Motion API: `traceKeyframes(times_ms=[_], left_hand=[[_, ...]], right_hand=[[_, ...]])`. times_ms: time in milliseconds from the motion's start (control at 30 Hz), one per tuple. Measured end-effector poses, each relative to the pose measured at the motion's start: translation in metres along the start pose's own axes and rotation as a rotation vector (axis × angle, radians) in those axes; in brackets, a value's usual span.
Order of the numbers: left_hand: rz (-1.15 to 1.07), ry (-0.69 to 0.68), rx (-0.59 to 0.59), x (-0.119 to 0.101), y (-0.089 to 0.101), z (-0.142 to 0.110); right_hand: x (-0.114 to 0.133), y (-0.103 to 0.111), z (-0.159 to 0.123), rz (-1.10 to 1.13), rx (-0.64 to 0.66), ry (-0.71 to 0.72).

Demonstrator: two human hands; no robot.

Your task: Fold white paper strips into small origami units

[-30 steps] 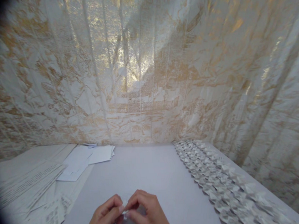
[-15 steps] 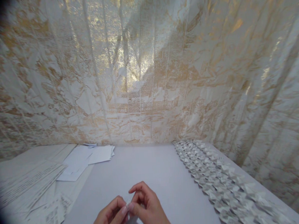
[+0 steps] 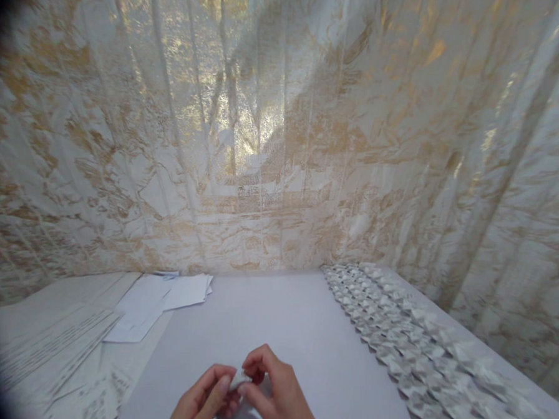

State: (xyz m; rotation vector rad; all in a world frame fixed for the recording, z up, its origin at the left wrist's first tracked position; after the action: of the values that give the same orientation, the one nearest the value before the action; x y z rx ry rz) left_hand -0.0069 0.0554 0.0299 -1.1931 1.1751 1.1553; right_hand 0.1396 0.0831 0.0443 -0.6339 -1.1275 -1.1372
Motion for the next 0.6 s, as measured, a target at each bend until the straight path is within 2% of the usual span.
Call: traceKeyframes(times_ms=[233,367,467,533,600], left_hand=[[-0.063,-0.057,-0.102,0.001,0.006,-0.001],[-0.048,-0.075,-0.079,0.001,0.006,0.0],[0.006,-0.075,-0.01,0.005,0.005,0.001],[0.047,-0.075,0.009,0.008,0.005,0.002],[0.05,-0.088,-0.03,0.008,0.007,0.003]], right_hand=[[0.004,-0.004,-0.001,-0.132,0.056,0.104],[0.012,-0.001,0.0,-0.198,0.033,0.217],[0.016,0.001,0.0,-0.293,0.023,0.284],[0.017,0.001,-0.001,-0.328,0.03,0.295],[0.014,0.001,-0.001,-0.291,0.02,0.255]])
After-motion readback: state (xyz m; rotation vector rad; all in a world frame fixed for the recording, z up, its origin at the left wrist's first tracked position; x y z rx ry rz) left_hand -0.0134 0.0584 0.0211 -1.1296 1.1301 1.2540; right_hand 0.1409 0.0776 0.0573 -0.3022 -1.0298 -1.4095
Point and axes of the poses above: each hand's wrist, its own z-axis towards the middle knuckle, its own y-axis out of the back of the hand, x = y × z, the point moved 5 cm from there along z, towards the middle knuckle, and after that the axes turned 7 degrees about z, right-handed, at the moved point
